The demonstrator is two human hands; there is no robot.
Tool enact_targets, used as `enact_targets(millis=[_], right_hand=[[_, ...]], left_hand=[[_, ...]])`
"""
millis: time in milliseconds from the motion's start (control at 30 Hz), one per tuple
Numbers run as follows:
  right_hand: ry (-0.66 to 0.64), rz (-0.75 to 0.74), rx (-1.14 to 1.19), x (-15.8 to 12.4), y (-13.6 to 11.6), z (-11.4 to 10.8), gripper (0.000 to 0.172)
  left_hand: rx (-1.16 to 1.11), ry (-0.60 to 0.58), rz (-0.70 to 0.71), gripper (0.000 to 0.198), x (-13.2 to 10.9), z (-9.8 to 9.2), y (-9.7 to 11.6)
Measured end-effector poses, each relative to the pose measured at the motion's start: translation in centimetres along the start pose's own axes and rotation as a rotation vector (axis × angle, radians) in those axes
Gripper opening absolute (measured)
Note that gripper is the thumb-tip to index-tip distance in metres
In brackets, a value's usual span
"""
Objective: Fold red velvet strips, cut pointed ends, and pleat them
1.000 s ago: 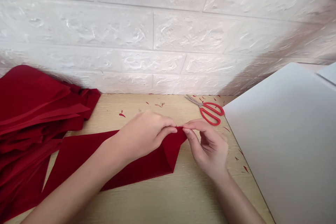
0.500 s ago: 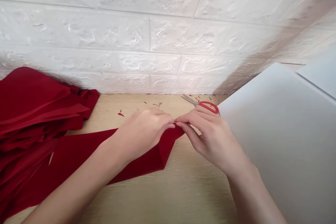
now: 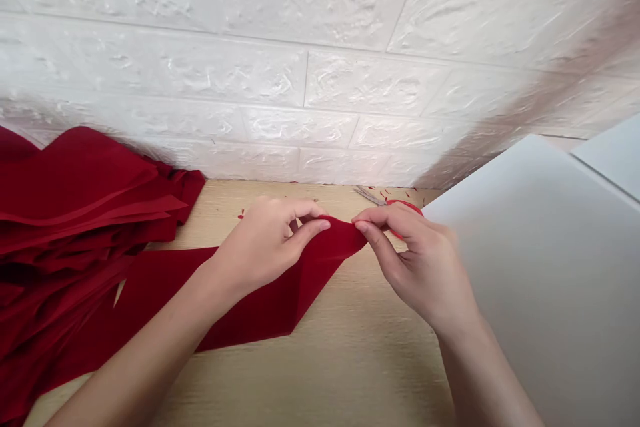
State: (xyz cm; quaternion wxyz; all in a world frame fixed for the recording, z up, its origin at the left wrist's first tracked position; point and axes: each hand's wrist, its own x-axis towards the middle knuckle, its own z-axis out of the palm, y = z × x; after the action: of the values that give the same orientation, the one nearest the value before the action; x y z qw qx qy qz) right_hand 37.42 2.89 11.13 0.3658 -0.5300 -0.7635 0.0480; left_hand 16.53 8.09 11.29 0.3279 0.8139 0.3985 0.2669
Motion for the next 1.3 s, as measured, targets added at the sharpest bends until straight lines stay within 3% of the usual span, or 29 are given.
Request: enact_targets(millis=[167, 367, 567, 733, 1033, 1233, 1300], right_hand=[[-0.022, -0.022, -0.026, 0.2, 0.1, -0.1, 0.010], [-0.248, -0.131, -0.171, 2.3, 0.0, -1.6, 0.023], [-0.148, -0.240, -0.178, 3.9, -0.8, -3.3, 0.028], [-0.118, -0.261, -0.200, 4.2, -1.1, -3.4, 0.027], [-0.266, -0.137, -0.241, 5.0, -1.3, -3.9, 0.025], [-0.061, -0.214, -0.201, 4.8, -0.9, -3.4, 0.014], [-0.047, -0.247, -0.174, 4.9, -0.8, -3.2, 0.014]], left_hand=[[0.000, 0.044, 0.064, 0.023, 0.2, 0.3, -0.4], [0.025, 0.053, 0.145, 0.020, 1.6, -0.2, 0.8], [-0.283, 0.146, 0.008, 0.009, 2.7, -0.7, 2.1], [-0.371, 0.132, 0.015, 0.006, 2.7, -0.7, 2.0], [-0.139, 0.251, 0.121, 0.017, 1.8, -0.4, 1.8], [-0.218, 0.223, 0.071, 0.017, 2.2, -0.2, 1.8], [-0.229, 0.220, 0.062, 0.016, 2.3, -0.1, 2.0]])
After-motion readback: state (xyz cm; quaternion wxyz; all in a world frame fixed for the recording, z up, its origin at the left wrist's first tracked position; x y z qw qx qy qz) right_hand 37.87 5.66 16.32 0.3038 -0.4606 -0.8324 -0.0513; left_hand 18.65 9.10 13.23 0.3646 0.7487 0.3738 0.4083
